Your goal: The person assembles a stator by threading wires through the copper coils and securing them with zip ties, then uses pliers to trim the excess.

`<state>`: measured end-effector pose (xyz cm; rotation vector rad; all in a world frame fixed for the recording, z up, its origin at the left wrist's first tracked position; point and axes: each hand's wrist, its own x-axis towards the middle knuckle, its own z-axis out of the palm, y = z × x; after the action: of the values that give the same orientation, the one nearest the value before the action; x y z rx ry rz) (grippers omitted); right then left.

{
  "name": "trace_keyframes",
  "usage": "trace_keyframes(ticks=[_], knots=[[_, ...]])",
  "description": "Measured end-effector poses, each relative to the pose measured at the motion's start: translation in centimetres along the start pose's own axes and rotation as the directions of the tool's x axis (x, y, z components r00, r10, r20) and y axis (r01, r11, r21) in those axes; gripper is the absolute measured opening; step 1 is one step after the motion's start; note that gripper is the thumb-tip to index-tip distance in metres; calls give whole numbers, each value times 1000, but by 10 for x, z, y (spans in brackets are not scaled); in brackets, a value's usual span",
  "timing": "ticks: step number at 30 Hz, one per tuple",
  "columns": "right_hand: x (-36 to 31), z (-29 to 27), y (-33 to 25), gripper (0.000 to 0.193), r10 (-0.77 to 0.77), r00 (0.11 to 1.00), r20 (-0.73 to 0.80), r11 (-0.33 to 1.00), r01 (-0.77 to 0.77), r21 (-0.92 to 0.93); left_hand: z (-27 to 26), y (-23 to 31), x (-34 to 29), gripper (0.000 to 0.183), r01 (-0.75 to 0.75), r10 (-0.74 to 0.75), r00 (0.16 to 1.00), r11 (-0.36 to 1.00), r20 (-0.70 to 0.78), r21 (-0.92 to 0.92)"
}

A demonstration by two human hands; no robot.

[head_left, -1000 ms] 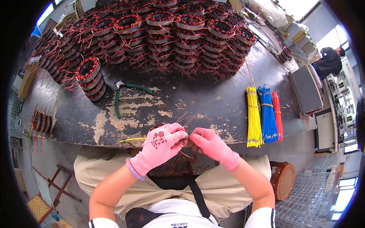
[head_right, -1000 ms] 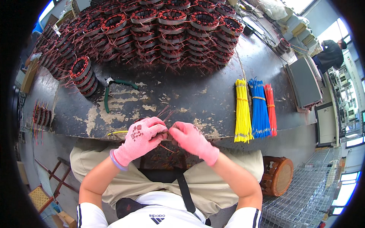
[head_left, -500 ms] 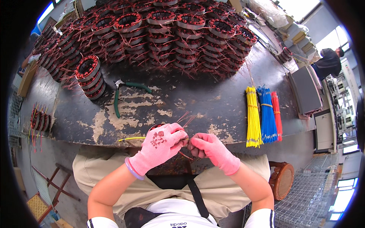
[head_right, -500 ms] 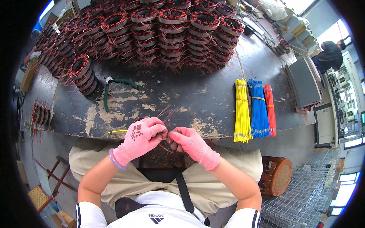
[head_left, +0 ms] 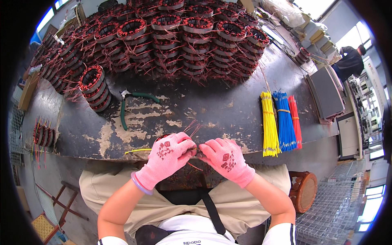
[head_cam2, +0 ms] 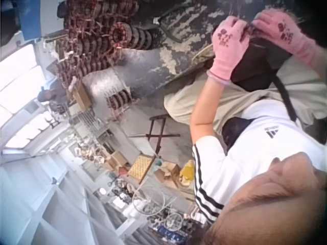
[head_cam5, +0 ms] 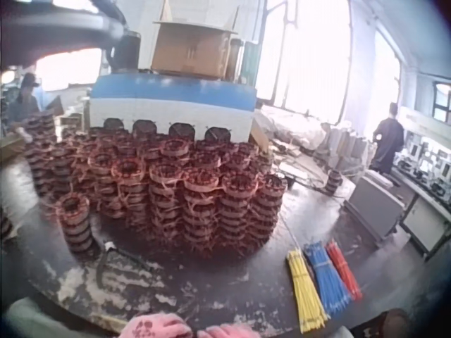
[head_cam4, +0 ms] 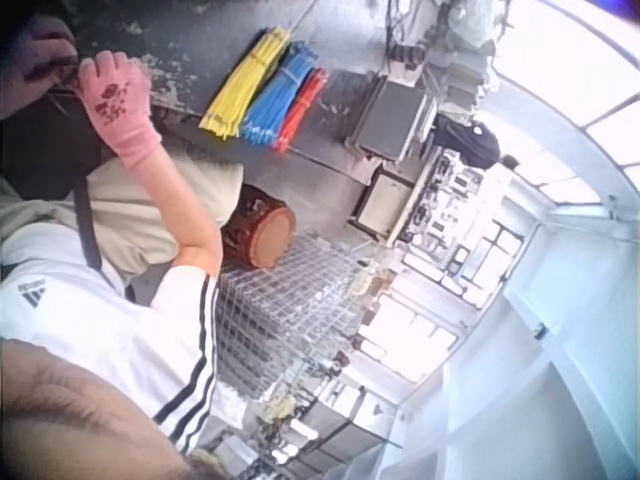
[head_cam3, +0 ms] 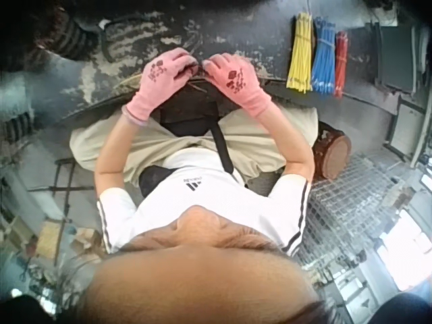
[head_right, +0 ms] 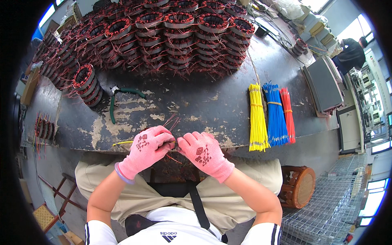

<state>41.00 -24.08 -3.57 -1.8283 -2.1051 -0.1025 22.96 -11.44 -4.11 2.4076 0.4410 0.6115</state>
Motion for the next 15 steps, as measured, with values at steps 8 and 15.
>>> trace_keyframes(ticks=[8, 15], knots=[[16, -6, 4, 21, 374, 626, 684, 196, -774, 602, -1, -1, -1, 14, -22, 22, 1000, 1000, -3, -2], [-1, 0, -10, 42, 68, 985, -160, 997, -74, -32, 1, 0, -2, 14, -12, 12, 1000, 1000, -27, 0]])
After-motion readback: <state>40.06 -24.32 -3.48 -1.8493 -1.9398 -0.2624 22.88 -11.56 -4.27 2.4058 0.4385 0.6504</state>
